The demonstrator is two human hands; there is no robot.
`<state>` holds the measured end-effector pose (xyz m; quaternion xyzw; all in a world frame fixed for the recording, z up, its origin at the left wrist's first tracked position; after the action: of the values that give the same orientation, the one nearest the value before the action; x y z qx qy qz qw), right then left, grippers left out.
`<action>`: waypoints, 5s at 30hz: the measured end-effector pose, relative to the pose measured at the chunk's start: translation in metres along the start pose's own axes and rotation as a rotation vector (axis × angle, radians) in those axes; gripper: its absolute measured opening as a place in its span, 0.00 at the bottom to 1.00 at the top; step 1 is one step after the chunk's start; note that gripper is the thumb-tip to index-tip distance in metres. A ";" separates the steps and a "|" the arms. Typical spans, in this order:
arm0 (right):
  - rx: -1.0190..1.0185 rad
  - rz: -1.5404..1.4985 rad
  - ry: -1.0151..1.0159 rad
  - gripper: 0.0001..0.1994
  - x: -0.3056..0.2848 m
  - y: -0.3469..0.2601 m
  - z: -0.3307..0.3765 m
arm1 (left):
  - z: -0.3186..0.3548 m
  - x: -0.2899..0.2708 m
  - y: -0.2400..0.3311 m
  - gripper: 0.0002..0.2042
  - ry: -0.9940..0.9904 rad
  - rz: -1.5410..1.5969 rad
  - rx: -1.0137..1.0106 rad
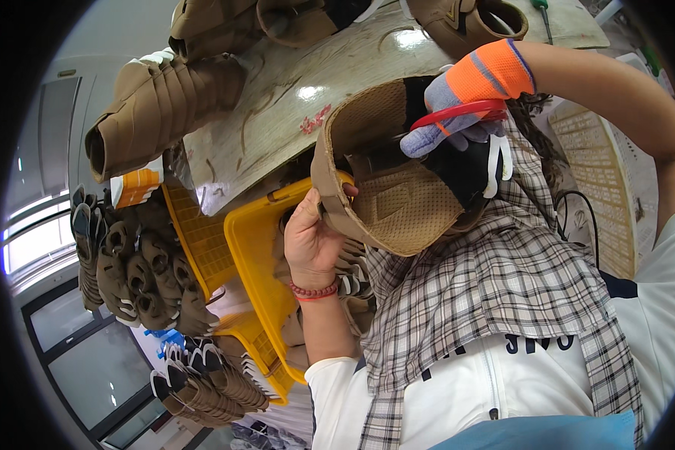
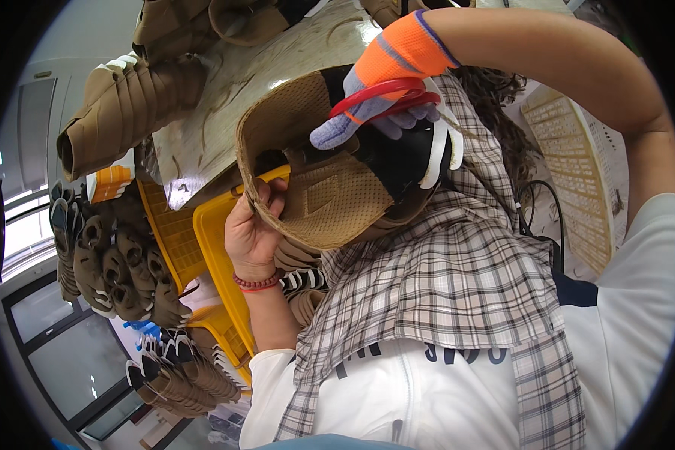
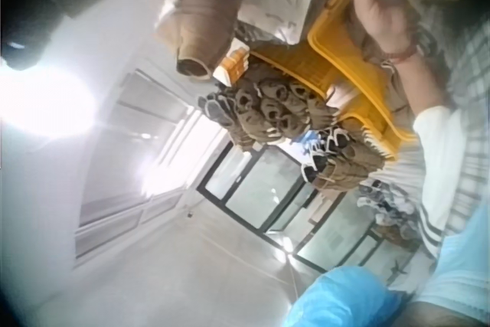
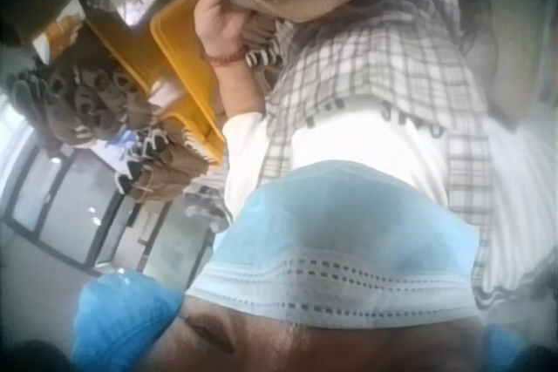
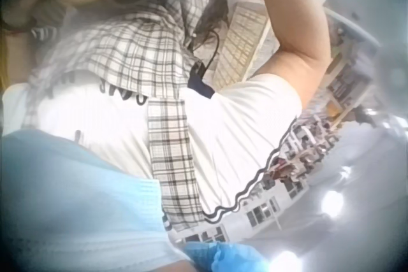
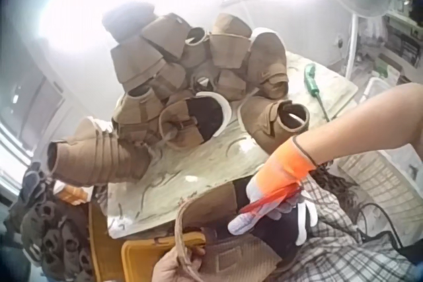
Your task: The person picks a shoe upper from a yellow bin and uses shears to trim excess material from the interior and edges. The person repeatedly repositions the upper and cuts along the inner lining and side seams, then places the trimmed upper on the table.
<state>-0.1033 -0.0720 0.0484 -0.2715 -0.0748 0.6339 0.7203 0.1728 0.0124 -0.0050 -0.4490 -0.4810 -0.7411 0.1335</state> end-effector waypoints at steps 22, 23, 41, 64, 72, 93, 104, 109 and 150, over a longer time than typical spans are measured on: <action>-0.140 -0.021 0.060 0.12 0.037 0.041 -0.032 | -0.032 0.002 0.007 0.13 0.034 -0.201 0.011; -0.141 -0.034 0.057 0.12 0.037 0.043 -0.032 | -0.035 -0.007 0.011 0.13 -0.021 -0.222 -0.031; -0.148 -0.138 -0.102 0.29 0.026 0.045 -0.002 | -0.053 -0.075 0.007 0.11 0.344 -0.462 0.147; -0.048 -0.098 -0.102 0.37 0.009 0.000 -0.004 | -0.048 -0.061 0.009 0.19 0.358 -0.452 0.084; 0.036 -0.127 0.110 0.37 0.026 0.002 -0.004 | -0.063 -0.062 0.006 0.21 0.308 -0.440 0.125; -0.971 -0.496 1.390 0.22 0.094 -0.034 0.058 | -0.089 0.079 0.005 0.09 0.077 -0.868 0.434; -0.526 -0.290 1.449 0.14 0.089 0.016 -0.005 | 0.056 -0.087 -0.092 0.18 0.524 0.268 -0.059; -0.584 -0.519 0.983 0.12 0.102 0.012 0.002 | 0.031 -0.031 -0.097 0.22 0.422 0.223 -0.092; -0.913 -0.912 1.116 0.16 0.133 0.027 0.031 | 0.004 0.032 -0.068 0.18 0.169 -0.267 0.146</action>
<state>-0.1160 0.0651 0.0301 -0.7512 -0.0591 -0.0370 0.6563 0.1136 0.0574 -0.0195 -0.3062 -0.5761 -0.7505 0.1060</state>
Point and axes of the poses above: each hand's wrist, its own z-axis away from the middle knuckle, its own x-axis out of the palm, y = z × x, the point moved 2 cm from there along -z, towards the middle knuckle, and after that the axes turned 5 degrees about -z, right-handed, at the moved point
